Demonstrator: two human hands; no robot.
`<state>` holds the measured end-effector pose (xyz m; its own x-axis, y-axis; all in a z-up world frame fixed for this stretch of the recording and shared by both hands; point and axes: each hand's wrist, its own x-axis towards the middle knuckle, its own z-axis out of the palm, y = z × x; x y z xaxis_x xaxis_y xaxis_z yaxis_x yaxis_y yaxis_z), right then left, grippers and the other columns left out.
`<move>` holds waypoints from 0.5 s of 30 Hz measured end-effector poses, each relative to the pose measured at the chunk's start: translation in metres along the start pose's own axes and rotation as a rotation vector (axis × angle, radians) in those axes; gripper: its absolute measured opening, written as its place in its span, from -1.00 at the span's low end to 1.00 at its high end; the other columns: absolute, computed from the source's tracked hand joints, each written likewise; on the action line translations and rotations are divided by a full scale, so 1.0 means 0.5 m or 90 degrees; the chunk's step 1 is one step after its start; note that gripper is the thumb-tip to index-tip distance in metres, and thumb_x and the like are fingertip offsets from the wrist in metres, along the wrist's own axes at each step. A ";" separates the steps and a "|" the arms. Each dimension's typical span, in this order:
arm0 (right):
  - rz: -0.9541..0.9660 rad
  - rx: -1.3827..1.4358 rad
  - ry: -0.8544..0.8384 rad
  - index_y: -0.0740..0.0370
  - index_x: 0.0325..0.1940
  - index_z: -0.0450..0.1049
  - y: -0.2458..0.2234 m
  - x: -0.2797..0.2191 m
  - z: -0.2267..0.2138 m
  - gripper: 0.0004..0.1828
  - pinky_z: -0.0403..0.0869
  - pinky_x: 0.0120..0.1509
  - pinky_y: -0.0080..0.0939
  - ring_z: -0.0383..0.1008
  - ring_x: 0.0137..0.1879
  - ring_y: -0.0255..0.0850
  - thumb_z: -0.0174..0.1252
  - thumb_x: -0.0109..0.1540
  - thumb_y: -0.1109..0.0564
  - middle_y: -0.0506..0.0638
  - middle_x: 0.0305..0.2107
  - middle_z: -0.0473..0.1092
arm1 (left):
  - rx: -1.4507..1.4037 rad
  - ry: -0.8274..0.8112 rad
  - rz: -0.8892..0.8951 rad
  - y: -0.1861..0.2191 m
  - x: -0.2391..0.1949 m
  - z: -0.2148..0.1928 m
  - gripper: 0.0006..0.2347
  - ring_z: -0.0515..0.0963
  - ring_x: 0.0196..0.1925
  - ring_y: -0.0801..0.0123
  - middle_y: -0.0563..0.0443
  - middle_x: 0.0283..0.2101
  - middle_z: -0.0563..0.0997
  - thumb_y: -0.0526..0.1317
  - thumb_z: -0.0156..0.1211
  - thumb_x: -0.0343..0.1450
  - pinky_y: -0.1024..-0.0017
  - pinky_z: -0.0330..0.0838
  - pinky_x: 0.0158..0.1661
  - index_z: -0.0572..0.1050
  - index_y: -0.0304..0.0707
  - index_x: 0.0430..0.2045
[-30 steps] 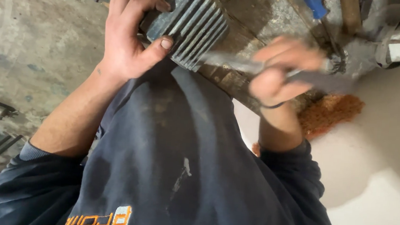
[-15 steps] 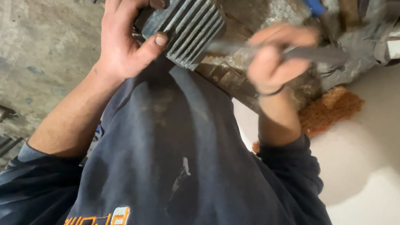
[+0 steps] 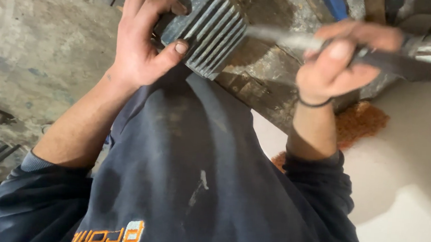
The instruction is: Scraping and cleaning the fins of an engine cylinder part with a knife.
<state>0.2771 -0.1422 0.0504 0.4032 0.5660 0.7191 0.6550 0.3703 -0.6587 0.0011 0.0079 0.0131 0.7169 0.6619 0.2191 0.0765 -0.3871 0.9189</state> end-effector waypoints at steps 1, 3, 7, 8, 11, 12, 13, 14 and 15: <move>0.000 0.000 -0.001 0.28 -0.09 0.30 -0.019 -0.002 0.020 -0.77 0.36 -0.59 -0.25 0.35 -0.58 -0.21 0.06 0.42 0.04 0.05 -0.54 0.37 | 0.000 0.001 0.000 -0.011 -0.008 0.002 -0.53 0.41 0.33 -0.15 -0.33 0.32 0.39 0.14 0.17 0.50 0.06 0.32 0.26 0.47 -0.34 0.04; 0.004 0.116 -0.128 0.29 -0.10 0.26 -0.057 -0.006 0.058 -0.77 0.33 -0.58 -0.29 0.38 -0.59 -0.23 0.08 0.42 0.07 -0.02 -0.59 0.34 | 0.007 0.003 0.001 -0.033 -0.023 0.009 -0.53 0.43 0.34 -0.04 -0.25 0.34 0.39 0.16 0.19 0.55 0.15 0.32 0.28 0.47 -0.31 0.06; -0.002 0.053 -0.125 0.26 -0.10 0.26 0.005 -0.009 0.026 -0.78 0.30 -0.54 -0.29 0.36 -0.60 -0.26 0.07 0.44 0.07 -0.03 -0.61 0.33 | -0.009 0.005 -0.014 -0.028 -0.020 0.005 -0.52 0.41 0.38 -0.07 -0.27 0.35 0.37 0.17 0.17 0.57 0.15 0.31 0.30 0.46 -0.32 0.07; -0.010 0.006 -0.074 0.24 -0.08 0.28 0.010 0.000 0.011 -0.79 0.30 -0.53 -0.28 0.34 -0.60 -0.26 0.04 0.45 0.04 -0.01 -0.61 0.34 | -0.014 0.001 -0.020 -0.017 -0.014 0.001 -0.51 0.41 0.38 -0.12 -0.29 0.34 0.38 0.17 0.16 0.54 0.10 0.32 0.31 0.46 -0.32 0.07; -0.011 0.013 -0.037 0.23 -0.06 0.29 -0.010 -0.001 0.024 -0.78 0.31 -0.53 -0.29 0.33 -0.60 -0.26 0.01 0.46 0.02 0.04 -0.59 0.35 | -0.003 0.002 -0.013 -0.029 -0.015 0.000 -0.52 0.42 0.37 -0.12 -0.28 0.34 0.38 0.16 0.17 0.53 0.09 0.32 0.33 0.47 -0.32 0.06; 0.004 0.063 -0.051 0.24 -0.05 0.28 -0.027 -0.011 0.036 -0.77 0.31 -0.54 -0.30 0.34 -0.61 -0.26 0.01 0.46 0.01 0.07 -0.59 0.36 | 0.010 0.000 -0.005 -0.039 -0.023 0.004 -0.53 0.42 0.35 -0.07 -0.26 0.35 0.38 0.16 0.18 0.55 0.12 0.33 0.35 0.47 -0.31 0.07; 0.002 0.060 -0.051 0.24 -0.05 0.28 -0.023 -0.013 0.040 -0.77 0.31 -0.54 -0.30 0.34 -0.61 -0.26 0.01 0.46 0.01 0.07 -0.59 0.36 | 0.009 -0.001 -0.002 -0.040 -0.020 0.006 -0.53 0.42 0.35 -0.07 -0.26 0.35 0.38 0.16 0.18 0.55 0.12 0.33 0.35 0.47 -0.31 0.07; 0.039 0.091 -0.076 0.25 -0.03 0.27 -0.019 -0.014 0.045 -0.76 0.35 -0.55 -0.32 0.35 -0.61 -0.26 0.02 0.47 0.02 0.07 -0.57 0.37 | 0.004 0.003 -0.003 -0.042 -0.018 0.008 -0.53 0.42 0.35 -0.06 -0.25 0.34 0.39 0.16 0.19 0.55 0.12 0.33 0.35 0.46 -0.31 0.07; 0.081 0.123 -0.102 0.27 0.00 0.26 -0.018 -0.021 0.052 -0.75 0.38 -0.56 -0.34 0.37 -0.60 -0.26 0.02 0.48 0.02 0.08 -0.54 0.37 | 0.000 0.004 -0.007 -0.042 -0.022 0.007 -0.53 0.43 0.35 -0.05 -0.24 0.34 0.39 0.15 0.19 0.55 0.13 0.34 0.35 0.45 -0.31 0.07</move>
<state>0.2504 -0.1323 0.0432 0.3586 0.7200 0.5942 0.4656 0.4138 -0.7823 -0.0059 0.0064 -0.0096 0.7119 0.6700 0.2105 0.0845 -0.3792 0.9214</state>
